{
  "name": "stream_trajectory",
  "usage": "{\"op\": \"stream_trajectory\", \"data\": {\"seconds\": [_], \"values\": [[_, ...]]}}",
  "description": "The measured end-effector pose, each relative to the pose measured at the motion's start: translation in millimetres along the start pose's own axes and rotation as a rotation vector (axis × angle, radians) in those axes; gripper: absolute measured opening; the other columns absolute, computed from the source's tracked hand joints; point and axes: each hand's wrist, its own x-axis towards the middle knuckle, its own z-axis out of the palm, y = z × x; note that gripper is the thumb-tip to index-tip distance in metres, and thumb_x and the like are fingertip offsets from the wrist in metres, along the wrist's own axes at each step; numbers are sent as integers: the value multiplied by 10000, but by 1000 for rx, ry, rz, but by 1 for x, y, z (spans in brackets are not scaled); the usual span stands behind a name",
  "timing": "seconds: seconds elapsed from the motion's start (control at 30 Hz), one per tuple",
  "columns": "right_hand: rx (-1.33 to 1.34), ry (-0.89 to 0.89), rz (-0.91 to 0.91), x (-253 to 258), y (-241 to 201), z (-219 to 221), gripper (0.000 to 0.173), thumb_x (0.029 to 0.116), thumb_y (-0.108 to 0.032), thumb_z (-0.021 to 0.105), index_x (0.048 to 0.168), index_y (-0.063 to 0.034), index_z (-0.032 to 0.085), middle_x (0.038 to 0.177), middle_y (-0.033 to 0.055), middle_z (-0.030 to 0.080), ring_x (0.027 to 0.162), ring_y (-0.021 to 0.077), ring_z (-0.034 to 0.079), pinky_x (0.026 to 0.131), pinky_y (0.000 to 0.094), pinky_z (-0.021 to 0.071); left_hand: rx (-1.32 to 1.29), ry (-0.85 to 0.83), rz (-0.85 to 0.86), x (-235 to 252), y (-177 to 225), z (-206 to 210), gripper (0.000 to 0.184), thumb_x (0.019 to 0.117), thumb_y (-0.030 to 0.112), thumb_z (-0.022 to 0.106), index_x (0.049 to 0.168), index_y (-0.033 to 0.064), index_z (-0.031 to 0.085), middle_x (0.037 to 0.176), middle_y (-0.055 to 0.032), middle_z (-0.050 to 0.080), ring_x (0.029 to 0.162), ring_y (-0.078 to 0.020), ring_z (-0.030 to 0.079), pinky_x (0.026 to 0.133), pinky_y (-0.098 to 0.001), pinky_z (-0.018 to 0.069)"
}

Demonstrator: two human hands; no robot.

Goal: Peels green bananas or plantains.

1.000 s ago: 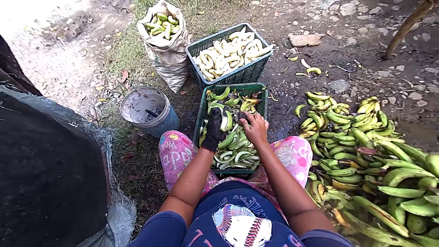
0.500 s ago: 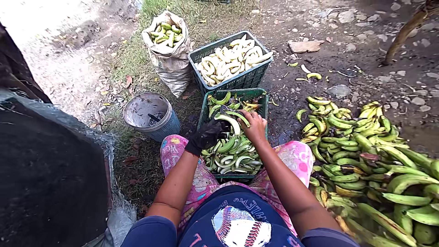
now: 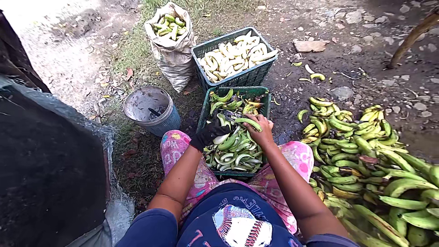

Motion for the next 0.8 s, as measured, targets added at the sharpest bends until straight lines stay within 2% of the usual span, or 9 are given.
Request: {"op": "stream_trajectory", "data": {"seconds": [0.27,0.37,0.43,0.53,0.6,0.67,0.7,0.73,0.8], "values": [[80,-39,-208,1,4,8,473,989,-545,565,1346,-261,689,1102,166,645,1047,363,608,932,627,404,17,-211,-72,-3,25,-2,450,854,87,701,1281,70,561,987,-2,679,877,-63,652,818,-272,560],[37,-129,-181,11,1,2,464,1000,-547,559,1350,-271,686,1138,173,662,1079,365,616,966,643,389,162,-283,-197,-3,41,0,294,845,103,707,1121,80,610,865,31,684,760,-36,648,730,-234,559],[-2,-143,-157,18,-3,4,452,989,-541,592,1348,-281,687,1137,176,660,1078,364,617,974,649,384,329,-305,-244,-2,44,-5,329,842,74,729,1146,42,609,888,-28,676,761,-70,643,724,-261,552],[59,-111,23,23,-1,19,432,1011,-508,590,1365,-274,676,1170,185,665,1115,392,609,952,667,396,492,-413,-298,0,29,-7,568,830,143,772,1339,51,536,1069,-89,690,901,-119,675,818,-329,573],[225,-145,211,21,-3,24,445,1042,-507,528,1386,-254,655,1270,180,651,1219,389,584,1026,692,380,484,-264,-279,-1,23,-4,573,893,187,739,1404,75,505,1144,-103,680,973,-146,666,873,-363,559],[420,-239,462,13,-6,36,548,1067,-558,426,1387,-169,640,1292,172,669,1212,347,623,1038,646,450,453,49,-205,-6,13,-5,473,1006,305,621,1430,128,508,1239,-111,655,1065,-186,643,928,-422,537],[490,-341,617,7,-3,48,622,1070,-602,355,1370,-136,639,1182,162,699,1062,302,665,940,571,516,402,203,-191,-8,3,-5,462,1048,365,535,1458,154,510,1325,-133,623,1139,-237,624,960,-488,518],[571,-485,770,0,3,63,686,1064,-650,273,1339,-132,630,994,110,668,824,221,624,751,443,529,322,332,-194,-7,-10,-3,483,1065,441,459,1471,184,513,1361,-134,606,1155,-260,618,947,-525,516],[819,-639,990,-13,6,78,704,1057,-672,229,1273,-128,622,745,53,559,553,174,515,528,335,471,84,504,-171,2,-27,2,536,1039,588,401,1395,226,570,1226,-87,649,1000,-209,635,814,-475,548]]}}
